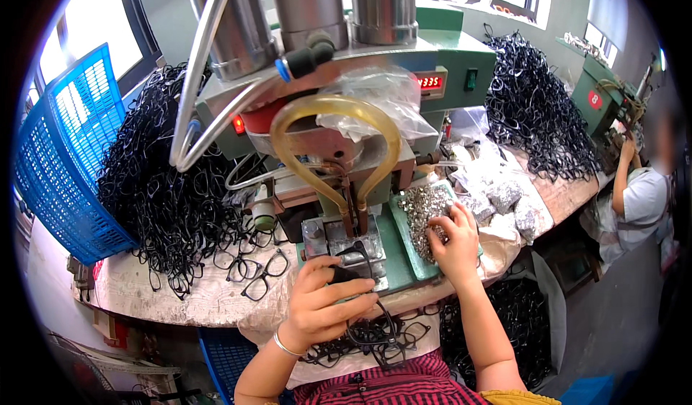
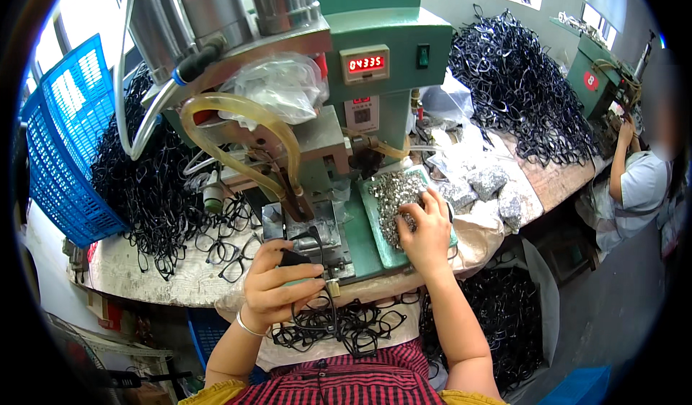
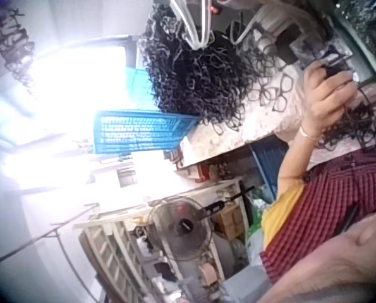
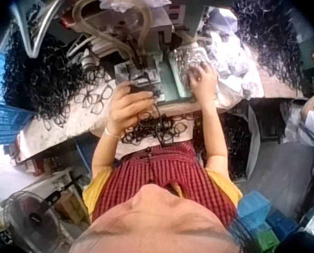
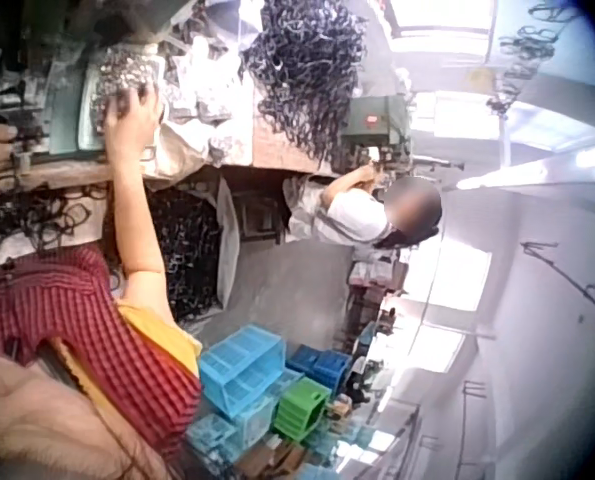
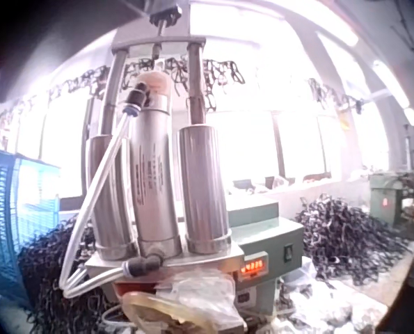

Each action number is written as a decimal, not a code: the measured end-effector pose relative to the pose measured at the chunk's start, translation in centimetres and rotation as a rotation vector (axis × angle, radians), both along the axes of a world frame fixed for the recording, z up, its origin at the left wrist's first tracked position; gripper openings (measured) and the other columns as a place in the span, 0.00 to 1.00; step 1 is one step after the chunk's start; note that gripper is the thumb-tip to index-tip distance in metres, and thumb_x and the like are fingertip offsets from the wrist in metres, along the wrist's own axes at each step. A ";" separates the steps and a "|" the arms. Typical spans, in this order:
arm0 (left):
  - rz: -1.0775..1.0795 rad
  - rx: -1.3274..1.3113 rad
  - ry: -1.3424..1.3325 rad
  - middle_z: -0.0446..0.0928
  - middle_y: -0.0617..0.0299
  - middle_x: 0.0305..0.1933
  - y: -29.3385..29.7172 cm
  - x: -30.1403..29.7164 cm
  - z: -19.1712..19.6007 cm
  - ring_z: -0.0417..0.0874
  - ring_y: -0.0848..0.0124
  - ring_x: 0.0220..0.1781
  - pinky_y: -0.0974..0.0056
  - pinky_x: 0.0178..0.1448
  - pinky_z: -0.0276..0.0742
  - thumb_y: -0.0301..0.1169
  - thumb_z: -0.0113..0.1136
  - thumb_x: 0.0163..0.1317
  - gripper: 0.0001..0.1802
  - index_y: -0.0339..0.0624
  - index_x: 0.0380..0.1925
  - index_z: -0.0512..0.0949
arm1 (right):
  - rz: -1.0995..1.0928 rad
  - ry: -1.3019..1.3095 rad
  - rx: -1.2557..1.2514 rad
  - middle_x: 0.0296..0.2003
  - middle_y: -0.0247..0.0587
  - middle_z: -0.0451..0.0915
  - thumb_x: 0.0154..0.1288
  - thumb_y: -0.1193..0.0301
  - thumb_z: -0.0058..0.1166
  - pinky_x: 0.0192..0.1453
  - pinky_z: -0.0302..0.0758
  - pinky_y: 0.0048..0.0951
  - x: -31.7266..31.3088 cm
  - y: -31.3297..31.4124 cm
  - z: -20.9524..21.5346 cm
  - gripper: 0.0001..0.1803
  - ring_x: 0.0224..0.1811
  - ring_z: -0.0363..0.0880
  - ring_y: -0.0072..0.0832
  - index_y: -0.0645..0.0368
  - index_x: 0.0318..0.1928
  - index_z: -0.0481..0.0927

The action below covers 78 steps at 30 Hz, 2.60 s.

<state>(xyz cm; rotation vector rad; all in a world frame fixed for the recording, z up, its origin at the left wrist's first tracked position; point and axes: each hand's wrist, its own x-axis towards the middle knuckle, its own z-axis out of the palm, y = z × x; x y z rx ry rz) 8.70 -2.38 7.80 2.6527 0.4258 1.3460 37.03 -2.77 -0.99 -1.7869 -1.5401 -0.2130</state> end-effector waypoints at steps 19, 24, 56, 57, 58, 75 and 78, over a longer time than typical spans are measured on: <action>0.952 -0.005 -0.482 0.83 0.56 0.50 -3.3 -8.7 -1.1 0.80 0.61 0.52 0.48 0.64 0.67 0.21 0.66 0.57 0.09 0.42 0.38 0.82 | 0.171 1.371 0.398 0.35 0.32 0.81 0.70 0.79 0.56 0.46 0.77 0.25 1.6 -1.6 -1.8 0.03 0.36 0.79 0.20 0.61 0.42 0.81; 0.905 0.064 0.064 0.80 0.50 0.50 6.3 -9.3 -1.6 0.76 0.52 0.54 0.49 0.63 0.67 0.18 0.64 0.50 0.10 0.37 0.35 0.83 | 0.196 1.229 0.281 0.37 0.31 0.82 0.68 0.79 0.58 0.49 0.74 0.20 -1.3 1.5 -1.2 0.05 0.40 0.79 0.18 0.61 0.43 0.83; 0.407 -0.677 -0.868 0.83 0.56 0.43 1.6 -6.5 -5.3 0.85 0.69 0.45 0.64 0.52 0.82 0.25 0.53 0.75 0.06 0.34 0.44 0.77 | 0.575 1.087 0.113 0.43 0.36 0.81 0.59 0.81 0.65 0.55 0.75 0.24 -10.6 0.5 6.9 0.23 0.44 0.81 0.20 0.66 0.54 0.74; 0.369 -0.582 -0.851 0.83 0.54 0.44 1.1 -6.1 -3.9 0.85 0.67 0.46 0.62 0.53 0.82 0.25 0.51 0.76 0.06 0.34 0.45 0.77 | 0.590 1.110 0.101 0.43 0.36 0.81 0.59 0.81 0.65 0.56 0.74 0.25 -10.8 0.4 7.3 0.23 0.45 0.81 0.20 0.66 0.54 0.74; 0.242 -0.504 -0.864 0.82 0.52 0.45 0.5 -5.6 -2.6 0.83 0.64 0.50 0.58 0.57 0.80 0.21 0.48 0.76 0.06 0.35 0.46 0.74 | 0.592 1.121 0.115 0.44 0.37 0.82 0.59 0.80 0.65 0.57 0.74 0.25 -11.0 0.3 7.7 0.24 0.45 0.81 0.21 0.66 0.55 0.73; -0.059 -0.077 0.037 0.86 0.64 0.52 0.4 -1.1 0.7 0.75 0.63 0.37 0.48 0.64 0.77 0.30 0.69 0.53 0.15 0.47 0.44 0.88 | 0.083 0.107 0.003 0.56 0.58 0.80 0.51 0.73 0.71 0.71 0.68 0.47 1.0 0.8 -1.2 0.08 0.67 0.72 0.53 0.55 0.34 0.89; -0.041 -0.115 0.001 0.85 0.64 0.54 -0.1 -1.1 0.6 0.78 0.62 0.41 0.47 0.67 0.76 0.27 0.68 0.54 0.16 0.47 0.44 0.87 | 0.045 0.134 0.050 0.54 0.55 0.81 0.55 0.76 0.66 0.71 0.67 0.46 0.5 0.8 -0.6 0.04 0.66 0.73 0.51 0.61 0.32 0.85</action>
